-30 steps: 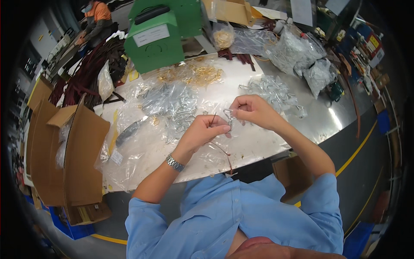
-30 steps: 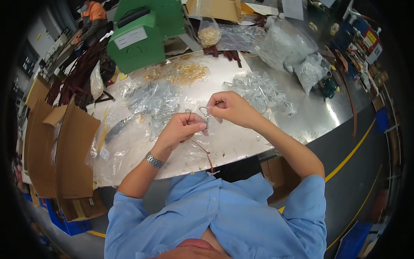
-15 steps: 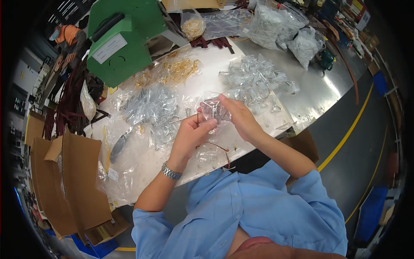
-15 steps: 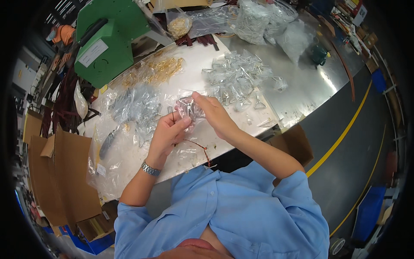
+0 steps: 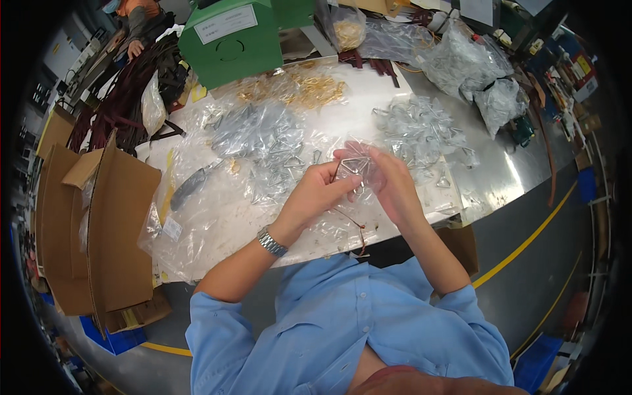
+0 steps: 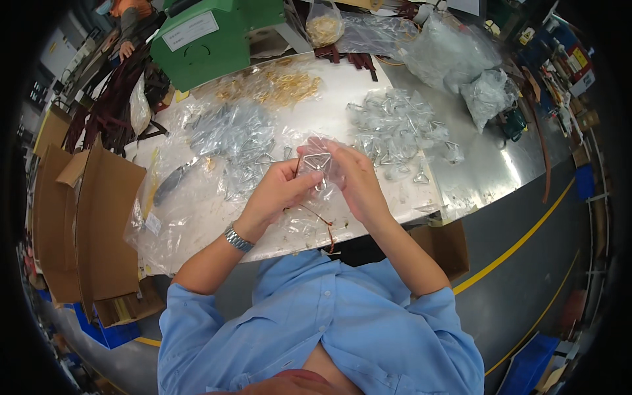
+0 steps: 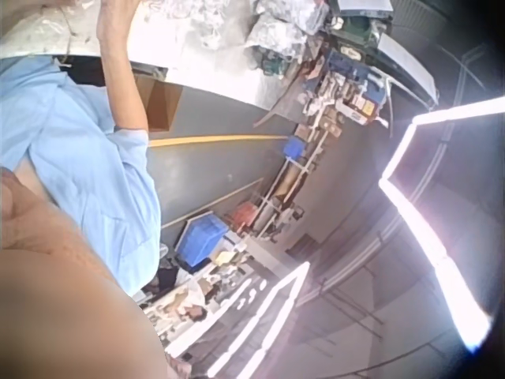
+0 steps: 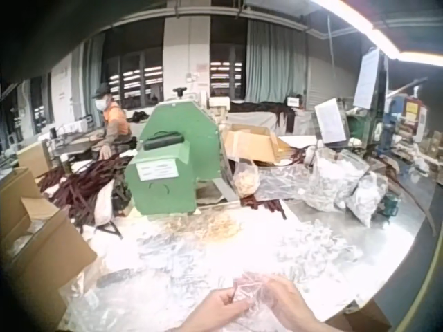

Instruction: Packaging small metal hardware components into individual plastic bags.

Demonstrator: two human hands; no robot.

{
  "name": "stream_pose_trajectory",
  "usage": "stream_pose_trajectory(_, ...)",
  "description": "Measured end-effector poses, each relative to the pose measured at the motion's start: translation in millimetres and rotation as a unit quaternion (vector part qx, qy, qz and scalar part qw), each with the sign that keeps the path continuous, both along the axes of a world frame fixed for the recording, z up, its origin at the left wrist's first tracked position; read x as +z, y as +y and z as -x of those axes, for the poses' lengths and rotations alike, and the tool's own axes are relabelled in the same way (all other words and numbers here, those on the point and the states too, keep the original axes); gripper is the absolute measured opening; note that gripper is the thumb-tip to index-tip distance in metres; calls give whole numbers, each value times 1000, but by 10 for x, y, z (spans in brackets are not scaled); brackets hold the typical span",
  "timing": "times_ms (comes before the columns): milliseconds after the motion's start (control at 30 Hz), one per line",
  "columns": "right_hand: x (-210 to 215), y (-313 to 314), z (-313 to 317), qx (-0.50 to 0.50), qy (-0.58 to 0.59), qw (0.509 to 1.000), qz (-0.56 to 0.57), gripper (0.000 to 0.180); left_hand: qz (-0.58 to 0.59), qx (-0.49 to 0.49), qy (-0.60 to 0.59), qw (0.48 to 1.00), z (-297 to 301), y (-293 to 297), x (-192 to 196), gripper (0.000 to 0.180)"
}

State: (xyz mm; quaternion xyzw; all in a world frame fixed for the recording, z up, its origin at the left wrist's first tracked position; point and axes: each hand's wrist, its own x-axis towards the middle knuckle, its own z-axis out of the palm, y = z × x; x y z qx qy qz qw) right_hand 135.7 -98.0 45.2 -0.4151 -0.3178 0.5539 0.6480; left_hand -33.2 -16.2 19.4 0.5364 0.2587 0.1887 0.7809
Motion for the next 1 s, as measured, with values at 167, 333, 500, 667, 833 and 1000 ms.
stream_pose_trajectory(167, -86, -82, -68, -16, -55, 997, 46, 46, -45, 11, 16, 999, -10, -55, 121, 19)
stream_pose_trajectory(333, 25, -66, 47, -18, 11, 1000, 7, 47, -58, -19, 2, 998, -21, -45, 76, 21)
stream_pose_trajectory(500, -182, -110, -82, 32, -62, 996, 61, 48, -81, -30, -1, 996, 17, -3, 118, 19)
stream_pose_trajectory(667, -123, -91, -165, -56, -7, 997, 45, 49, -132, -91, 6, 987, 55, 112, -15, 19)
stream_pose_trajectory(833, -68, -119, -190, -98, 34, 993, 53, 54, -47, 16, 20, 999, 86, 78, 166, 24)
stream_pose_trajectory(1000, -103, -125, -99, -73, 35, 996, 40, 58, -56, 81, -36, 994, 50, 40, 193, 24)
